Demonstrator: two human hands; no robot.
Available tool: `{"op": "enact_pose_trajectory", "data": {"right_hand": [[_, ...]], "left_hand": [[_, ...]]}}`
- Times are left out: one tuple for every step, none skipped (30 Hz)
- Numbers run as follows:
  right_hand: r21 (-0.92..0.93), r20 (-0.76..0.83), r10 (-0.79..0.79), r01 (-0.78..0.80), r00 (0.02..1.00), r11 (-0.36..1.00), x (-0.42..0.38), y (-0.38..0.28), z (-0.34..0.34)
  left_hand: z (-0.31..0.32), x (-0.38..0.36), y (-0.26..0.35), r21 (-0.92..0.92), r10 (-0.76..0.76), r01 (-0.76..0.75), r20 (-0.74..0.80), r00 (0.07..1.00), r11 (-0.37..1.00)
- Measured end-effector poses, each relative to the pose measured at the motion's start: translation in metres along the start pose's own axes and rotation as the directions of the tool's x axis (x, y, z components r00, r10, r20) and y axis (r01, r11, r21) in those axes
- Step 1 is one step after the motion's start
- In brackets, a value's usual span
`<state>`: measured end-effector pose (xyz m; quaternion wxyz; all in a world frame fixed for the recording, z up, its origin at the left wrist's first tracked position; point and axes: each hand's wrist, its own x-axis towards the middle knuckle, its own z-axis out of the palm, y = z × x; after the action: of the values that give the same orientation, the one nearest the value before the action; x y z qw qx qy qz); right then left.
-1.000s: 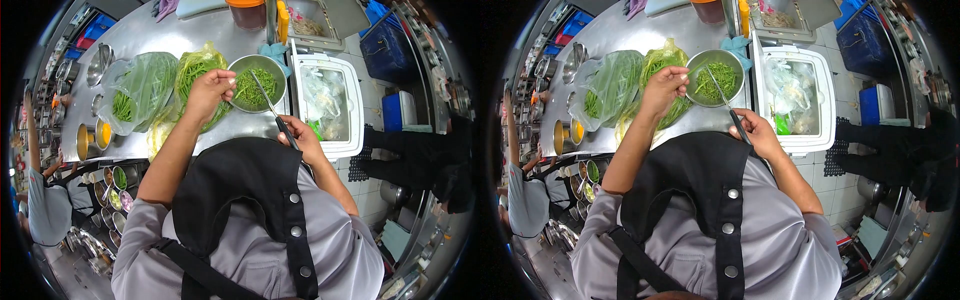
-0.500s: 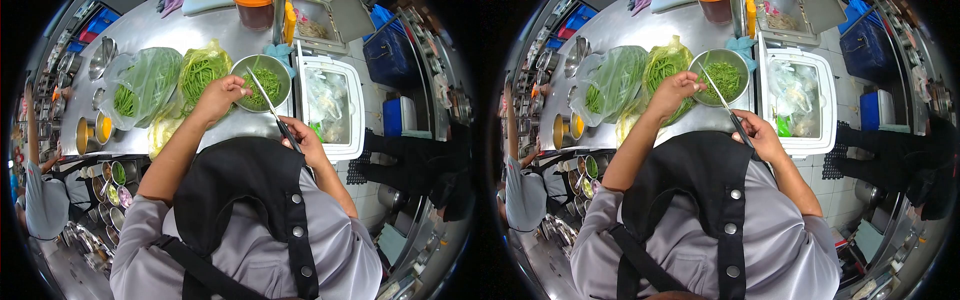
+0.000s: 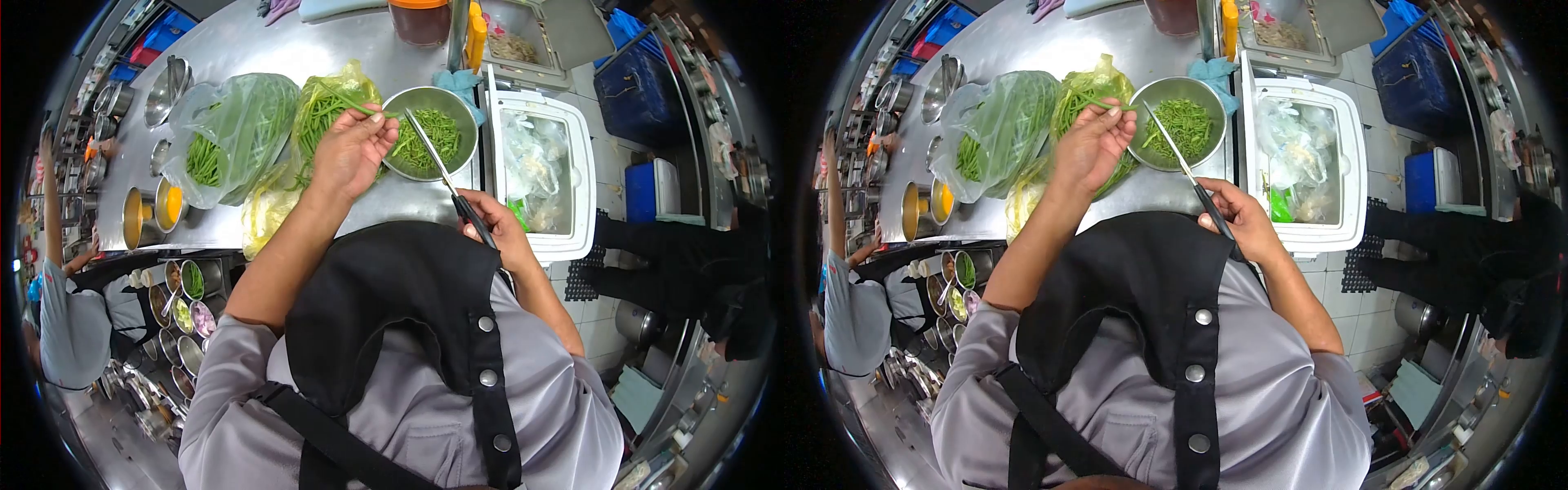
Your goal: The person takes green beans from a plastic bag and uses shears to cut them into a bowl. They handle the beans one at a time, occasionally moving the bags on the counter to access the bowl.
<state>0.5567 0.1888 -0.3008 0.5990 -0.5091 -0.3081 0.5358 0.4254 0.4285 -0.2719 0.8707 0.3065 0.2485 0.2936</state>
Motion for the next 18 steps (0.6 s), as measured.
{"op": "enact_pose_trajectory", "data": {"right_hand": [[0.007, 0.013, -0.001, 0.000, 1.000, 1.000, 0.000, 0.000, 0.000], [0.007, 0.012, -0.001, 0.001, 1.000, 1.000, 0.000, 0.000, 0.000], [-0.004, 0.010, -0.006, 0.006, 1.000, 1.000, 0.000, 0.000, 0.000], [-0.014, 0.009, -0.010, 0.010, 1.000, 1.000, 0.000, -0.001, 0.000], [-0.015, 0.008, -0.010, 0.010, 1.000, 1.000, 0.000, -0.001, 0.001], [-0.011, 0.008, -0.010, 0.010, 1.000, 1.000, 0.000, -0.001, 0.001], [-0.008, 0.007, -0.010, 0.010, 1.000, 1.000, -0.001, -0.001, 0.001], [-0.008, 0.007, -0.010, 0.010, 1.000, 1.000, -0.001, -0.001, 0.002], [-0.008, 0.002, -0.016, 0.016, 1.000, 1.000, -0.001, -0.002, 0.003], [-0.009, -0.003, -0.023, 0.023, 1.000, 1.000, 0.000, -0.002, 0.003], [-0.009, -0.002, -0.022, 0.022, 1.000, 1.000, 0.000, -0.001, 0.003], [0.004, -0.020, 0.013, -0.013, 1.000, 1.000, 0.001, 0.001, 0.003], [0.018, -0.036, 0.050, -0.049, 0.998, 0.999, 0.002, 0.003, 0.003], [0.019, -0.033, 0.051, -0.050, 0.998, 0.999, 0.003, 0.004, 0.003], [-0.014, -0.061, 0.039, -0.040, 0.997, 0.999, 0.003, 0.005, 0.003], [-0.047, -0.086, 0.028, -0.032, 0.996, 0.998, 0.003, 0.006, 0.004], [-0.043, -0.077, 0.030, -0.034, 0.997, 0.999, 0.003, 0.005, 0.003], [-0.029, -0.075, 0.037, -0.040, 0.996, 0.999, 0.002, 0.003, 0.002]], "left_hand": [[-0.001, 0.000, -0.002, 0.004, -0.011, 0.011, 0.011, 1.000, 1.000], [-0.001, 0.000, -0.004, 0.008, -0.022, 0.021, 0.022, 1.000, 1.000], [0.000, -0.001, -0.005, 0.008, -0.022, 0.022, 0.023, 0.999, 1.000], [0.000, -0.001, -0.006, 0.037, -0.025, 0.025, 0.017, 1.000, 0.999], [0.001, -0.002, -0.007, 0.066, -0.028, 0.027, 0.011, 1.000, 0.997], [0.001, -0.002, -0.009, 0.066, -0.029, 0.028, 0.010, 1.000, 0.997], [0.002, -0.003, -0.010, 0.074, -0.029, 0.028, 0.011, 1.000, 0.997], [0.002, -0.003, -0.011, 0.082, -0.028, 0.027, 0.013, 1.000, 0.996], [0.002, -0.004, -0.011, 0.082, -0.028, 0.027, 0.012, 1.000, 0.996], [0.002, -0.004, -0.012, 0.093, -0.031, 0.028, 0.025, 0.999, 0.995], [0.002, -0.004, -0.012, 0.105, -0.033, 0.029, 0.037, 0.999, 0.994], [0.002, -0.005, -0.012, 0.105, -0.032, 0.029, 0.036, 0.999, 0.994], [0.002, -0.005, -0.011, 0.127, -0.035, 0.032, 0.015, 0.999, 0.991], [0.002, -0.006, -0.010, 0.149, -0.036, 0.036, -0.007, 0.999, 0.988], [-0.001, -0.006, -0.007, 0.148, -0.033, 0.035, -0.012, 0.999, 0.988], [-0.007, -0.005, 0.000, 0.109, 0.031, -0.031, -0.002, 1.000, 0.994], [-0.015, -0.003, 0.008, 0.071, 0.097, -0.098, 0.005, 0.995, 0.993], [-0.025, -0.002, 0.018, 0.076, 0.101, -0.101, -0.002, 0.995, 0.992]]}}
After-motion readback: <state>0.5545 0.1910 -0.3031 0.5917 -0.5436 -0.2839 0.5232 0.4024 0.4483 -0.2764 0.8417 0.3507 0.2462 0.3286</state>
